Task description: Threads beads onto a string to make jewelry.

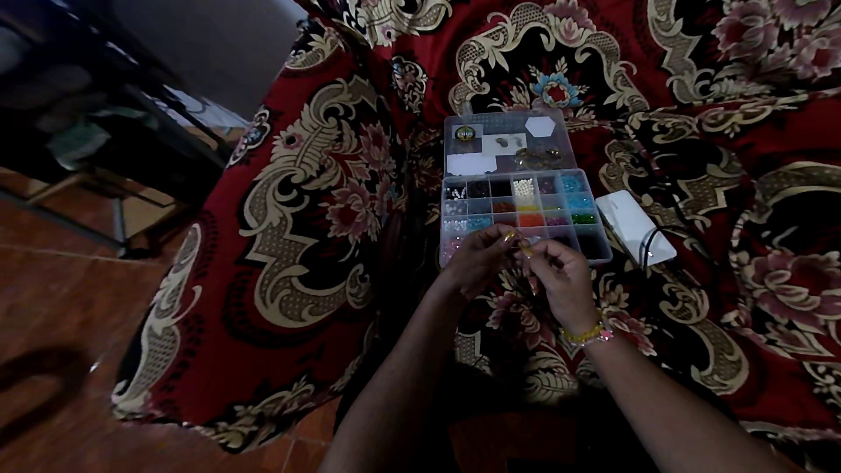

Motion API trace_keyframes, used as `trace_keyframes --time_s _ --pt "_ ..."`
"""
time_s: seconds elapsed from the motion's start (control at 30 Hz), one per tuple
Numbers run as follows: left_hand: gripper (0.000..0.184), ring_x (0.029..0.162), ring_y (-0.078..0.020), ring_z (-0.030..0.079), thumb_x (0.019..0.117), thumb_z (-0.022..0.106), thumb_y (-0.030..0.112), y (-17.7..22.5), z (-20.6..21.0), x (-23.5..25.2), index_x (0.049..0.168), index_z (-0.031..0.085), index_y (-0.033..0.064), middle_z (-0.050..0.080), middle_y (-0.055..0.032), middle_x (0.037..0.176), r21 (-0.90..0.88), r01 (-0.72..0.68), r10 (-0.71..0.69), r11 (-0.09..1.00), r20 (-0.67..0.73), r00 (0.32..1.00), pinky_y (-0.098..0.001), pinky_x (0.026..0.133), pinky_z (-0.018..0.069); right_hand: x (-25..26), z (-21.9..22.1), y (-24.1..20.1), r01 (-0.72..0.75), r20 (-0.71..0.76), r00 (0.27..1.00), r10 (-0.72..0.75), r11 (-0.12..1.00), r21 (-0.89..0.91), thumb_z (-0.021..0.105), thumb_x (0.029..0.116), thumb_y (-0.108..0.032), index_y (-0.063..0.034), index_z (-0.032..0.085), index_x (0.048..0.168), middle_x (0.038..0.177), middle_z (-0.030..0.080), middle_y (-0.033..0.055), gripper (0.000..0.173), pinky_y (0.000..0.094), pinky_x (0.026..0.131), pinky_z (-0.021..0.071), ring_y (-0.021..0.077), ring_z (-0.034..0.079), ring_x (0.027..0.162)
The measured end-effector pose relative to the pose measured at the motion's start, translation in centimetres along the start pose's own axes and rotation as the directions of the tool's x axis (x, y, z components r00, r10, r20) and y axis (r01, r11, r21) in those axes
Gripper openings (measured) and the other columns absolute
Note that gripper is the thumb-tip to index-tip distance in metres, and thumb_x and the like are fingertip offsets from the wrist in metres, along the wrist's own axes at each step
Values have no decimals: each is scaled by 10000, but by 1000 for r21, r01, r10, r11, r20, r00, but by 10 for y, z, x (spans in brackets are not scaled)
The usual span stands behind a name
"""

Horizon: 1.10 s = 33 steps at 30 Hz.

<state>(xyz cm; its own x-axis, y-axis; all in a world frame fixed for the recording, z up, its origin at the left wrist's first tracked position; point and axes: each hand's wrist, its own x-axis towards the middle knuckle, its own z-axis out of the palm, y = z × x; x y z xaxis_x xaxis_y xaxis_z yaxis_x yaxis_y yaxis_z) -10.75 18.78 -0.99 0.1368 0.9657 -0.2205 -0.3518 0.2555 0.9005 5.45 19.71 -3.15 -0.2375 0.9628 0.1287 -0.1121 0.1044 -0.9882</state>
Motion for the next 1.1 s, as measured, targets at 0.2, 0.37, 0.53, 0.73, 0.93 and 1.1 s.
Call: trace_keyframes --time_s 0.2,0.37,0.53,0.73,0.93,1.1 --pt "171 838 -82 674 1050 472 40 1 -2 0 1010 638 54 692 2 925 40 -8 7 999 6 1000 -269 817 578 1 0 1 10 13 1000 -11 1000 25 606 933 -87 -64 688 832 659 628 -64 132 157 484 488 -8 557 519" --pt "160 845 -84 681 1045 488 39 1 -3 0 1003 642 54 701 0 932 42 -17 16 999 22 1000 -274 828 582 1 -1 0 4 17 1000 -4 1000 27 604 927 -81 -64 687 823 649 622 -67 134 155 480 484 -8 554 515" --pt "152 840 -81 680 1038 501 32 2 -4 0 1010 649 48 700 -2 928 66 -36 35 997 24 999 -271 820 583 1 0 -1 -10 18 1000 10 1000 19 598 928 -80 -65 683 819 649 619 -67 140 153 480 479 -12 548 513" --pt "133 853 -86 680 1036 511 36 3 -4 -1 1022 644 37 699 -8 936 95 -44 42 995 16 999 -273 833 581 1 0 0 -13 22 1000 14 1000 -13 595 934 -97 -66 687 817 647 615 -69 152 154 483 474 -10 550 520" --pt "126 840 -84 677 1030 526 33 5 -3 -2 1018 651 29 694 -10 922 119 -40 39 992 8 999 -273 830 581 1 0 -1 -24 20 1000 24 1000 4 604 935 -92 -64 692 826 648 620 -66 143 153 485 478 -8 552 519" --pt "131 842 -87 681 1030 518 22 6 -3 -3 1022 648 27 698 -13 935 113 -32 32 993 1 999 -272 829 583 1 0 0 -2 22 1000 2 1000 12 598 935 -90 -64 697 831 650 622 -66 146 154 478 475 -8 549 514"
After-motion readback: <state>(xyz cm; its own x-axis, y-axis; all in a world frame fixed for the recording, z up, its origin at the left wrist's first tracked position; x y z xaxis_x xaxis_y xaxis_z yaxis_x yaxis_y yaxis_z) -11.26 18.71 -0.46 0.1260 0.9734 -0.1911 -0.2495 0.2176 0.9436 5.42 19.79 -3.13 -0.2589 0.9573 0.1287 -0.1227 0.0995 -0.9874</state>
